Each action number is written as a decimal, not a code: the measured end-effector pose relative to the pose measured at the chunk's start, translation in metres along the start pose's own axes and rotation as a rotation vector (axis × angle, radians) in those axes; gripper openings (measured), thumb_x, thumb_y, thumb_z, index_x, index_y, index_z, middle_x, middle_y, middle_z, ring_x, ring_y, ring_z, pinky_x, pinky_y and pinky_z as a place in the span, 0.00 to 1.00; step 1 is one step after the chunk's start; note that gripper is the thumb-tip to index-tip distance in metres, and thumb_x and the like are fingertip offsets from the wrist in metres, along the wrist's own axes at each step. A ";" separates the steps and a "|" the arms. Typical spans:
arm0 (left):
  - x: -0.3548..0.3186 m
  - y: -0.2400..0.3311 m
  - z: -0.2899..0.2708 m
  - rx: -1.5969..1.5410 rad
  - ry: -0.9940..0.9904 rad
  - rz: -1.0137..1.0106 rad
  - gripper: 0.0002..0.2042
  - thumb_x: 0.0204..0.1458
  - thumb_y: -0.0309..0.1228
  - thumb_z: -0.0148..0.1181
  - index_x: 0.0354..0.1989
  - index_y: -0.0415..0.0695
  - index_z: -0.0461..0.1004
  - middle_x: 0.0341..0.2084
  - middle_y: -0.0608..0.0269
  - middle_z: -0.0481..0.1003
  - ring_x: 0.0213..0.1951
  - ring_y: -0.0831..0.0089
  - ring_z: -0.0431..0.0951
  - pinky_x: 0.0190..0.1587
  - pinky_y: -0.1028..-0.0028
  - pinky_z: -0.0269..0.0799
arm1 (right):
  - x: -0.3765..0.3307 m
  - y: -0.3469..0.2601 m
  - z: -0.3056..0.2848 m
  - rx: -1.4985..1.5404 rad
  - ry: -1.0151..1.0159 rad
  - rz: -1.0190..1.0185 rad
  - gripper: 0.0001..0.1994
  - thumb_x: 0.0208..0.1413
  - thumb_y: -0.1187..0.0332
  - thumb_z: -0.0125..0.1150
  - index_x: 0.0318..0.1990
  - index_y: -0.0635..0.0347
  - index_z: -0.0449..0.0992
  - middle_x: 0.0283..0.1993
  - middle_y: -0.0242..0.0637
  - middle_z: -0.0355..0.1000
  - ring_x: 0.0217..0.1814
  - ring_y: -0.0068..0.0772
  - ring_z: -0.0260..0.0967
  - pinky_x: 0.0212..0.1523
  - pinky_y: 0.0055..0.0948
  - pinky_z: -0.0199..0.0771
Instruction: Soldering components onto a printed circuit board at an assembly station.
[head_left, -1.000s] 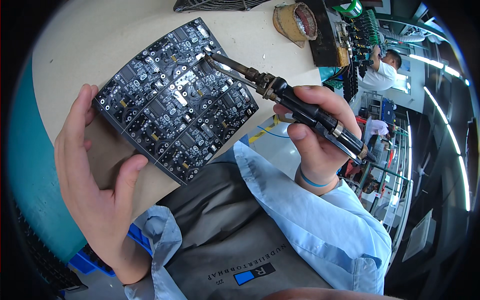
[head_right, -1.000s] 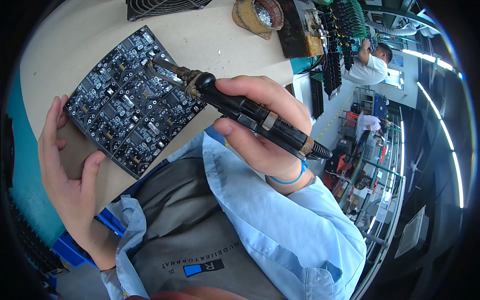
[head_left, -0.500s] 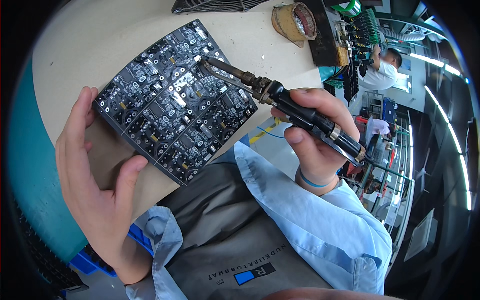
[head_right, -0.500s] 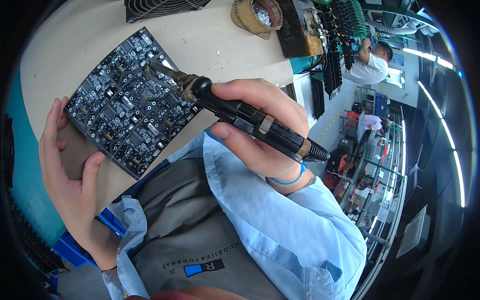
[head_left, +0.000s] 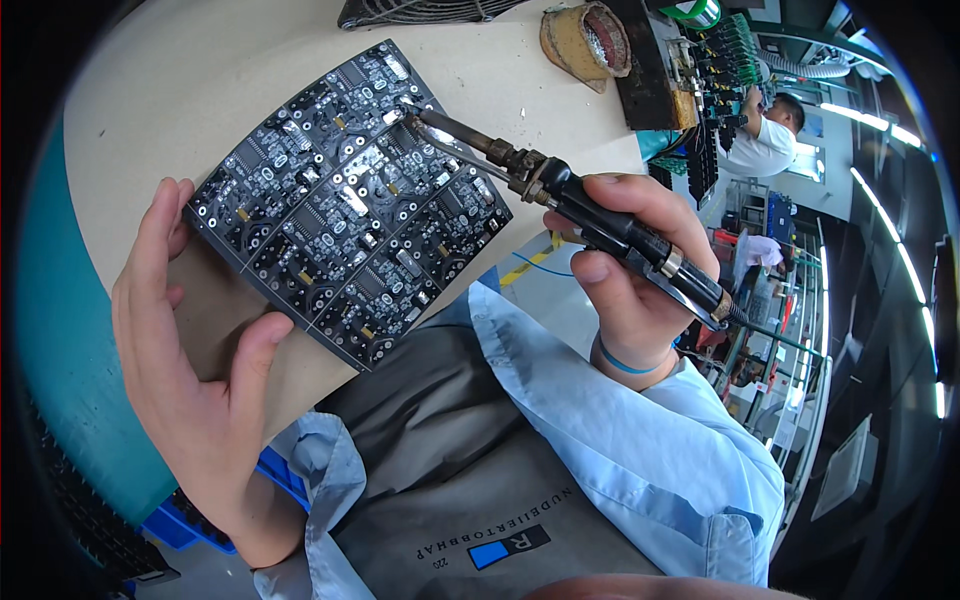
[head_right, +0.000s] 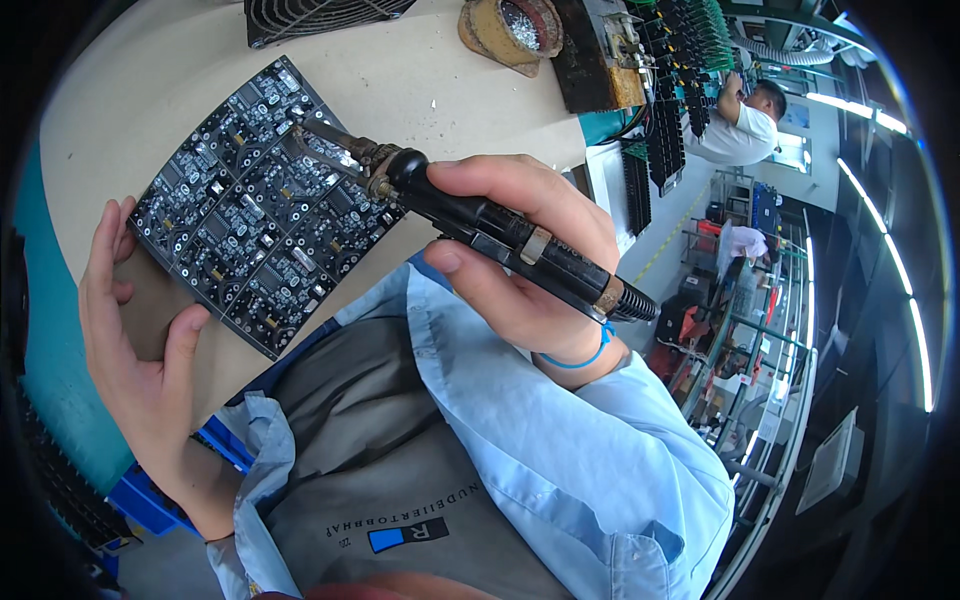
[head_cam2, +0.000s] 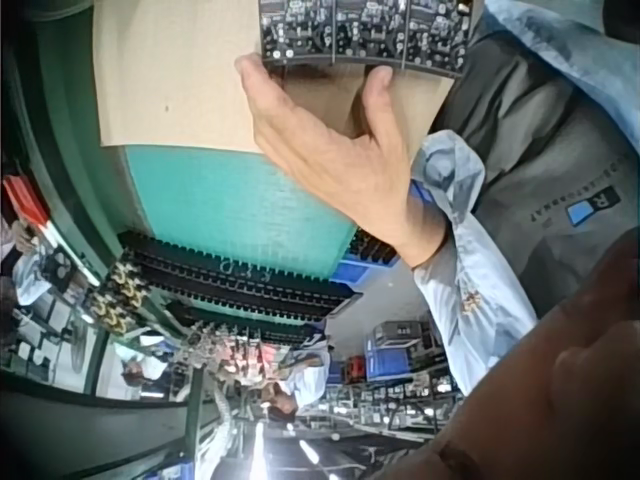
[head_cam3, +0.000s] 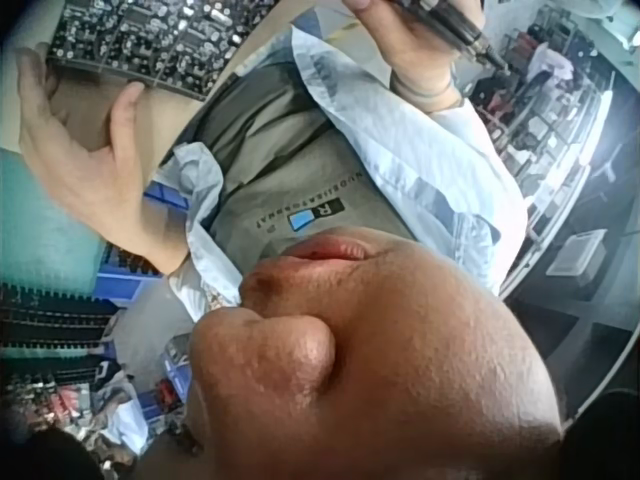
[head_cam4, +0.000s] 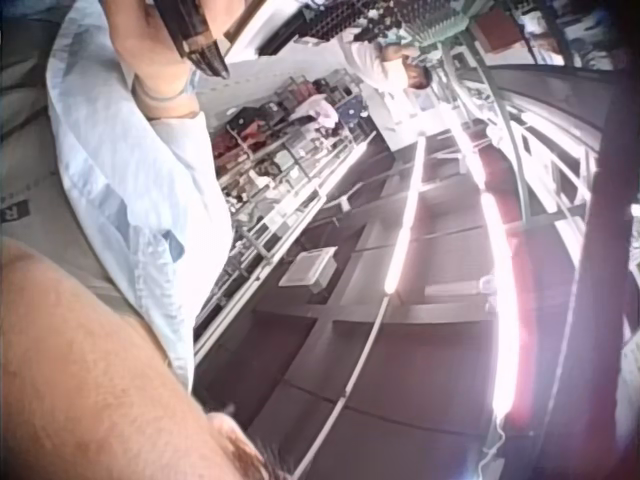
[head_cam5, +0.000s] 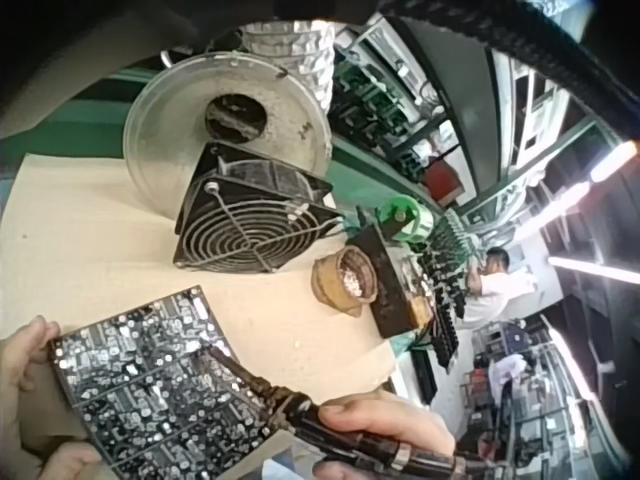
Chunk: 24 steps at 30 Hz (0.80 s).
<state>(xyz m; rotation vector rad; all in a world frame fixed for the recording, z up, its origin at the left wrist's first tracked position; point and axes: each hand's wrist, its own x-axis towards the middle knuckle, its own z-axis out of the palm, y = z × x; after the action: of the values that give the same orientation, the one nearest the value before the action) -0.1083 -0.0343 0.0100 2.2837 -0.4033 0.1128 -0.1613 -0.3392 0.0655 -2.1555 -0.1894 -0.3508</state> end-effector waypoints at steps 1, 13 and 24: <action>0.000 0.001 0.000 -0.008 0.002 -0.002 0.41 0.50 0.45 0.72 0.72 0.41 0.65 0.65 0.54 0.73 0.64 0.59 0.74 0.58 0.66 0.64 | -0.001 0.000 -0.001 0.006 0.010 0.009 0.22 0.48 0.76 0.77 0.52 0.70 0.79 0.43 0.45 0.81 0.42 0.33 0.80 0.44 0.28 0.78; 0.005 -0.009 0.007 -0.006 0.046 0.037 0.42 0.47 0.45 0.75 0.71 0.41 0.67 0.62 0.55 0.76 0.58 0.61 0.75 0.55 0.66 0.66 | -0.008 0.004 -0.010 -0.031 0.021 -0.010 0.22 0.49 0.74 0.77 0.52 0.69 0.80 0.44 0.45 0.81 0.41 0.35 0.80 0.43 0.28 0.79; 0.012 -0.029 0.008 -0.029 0.051 0.026 0.39 0.47 0.29 0.72 0.71 0.39 0.66 0.63 0.50 0.75 0.61 0.62 0.75 0.60 0.67 0.65 | -0.030 0.010 -0.015 0.014 0.099 -0.016 0.21 0.49 0.73 0.77 0.51 0.69 0.80 0.44 0.45 0.81 0.41 0.36 0.81 0.42 0.29 0.80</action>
<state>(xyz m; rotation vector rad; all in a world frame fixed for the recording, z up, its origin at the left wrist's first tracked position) -0.0878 -0.0243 -0.0134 2.2429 -0.4058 0.1771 -0.1899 -0.3574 0.0566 -2.1186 -0.1521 -0.4631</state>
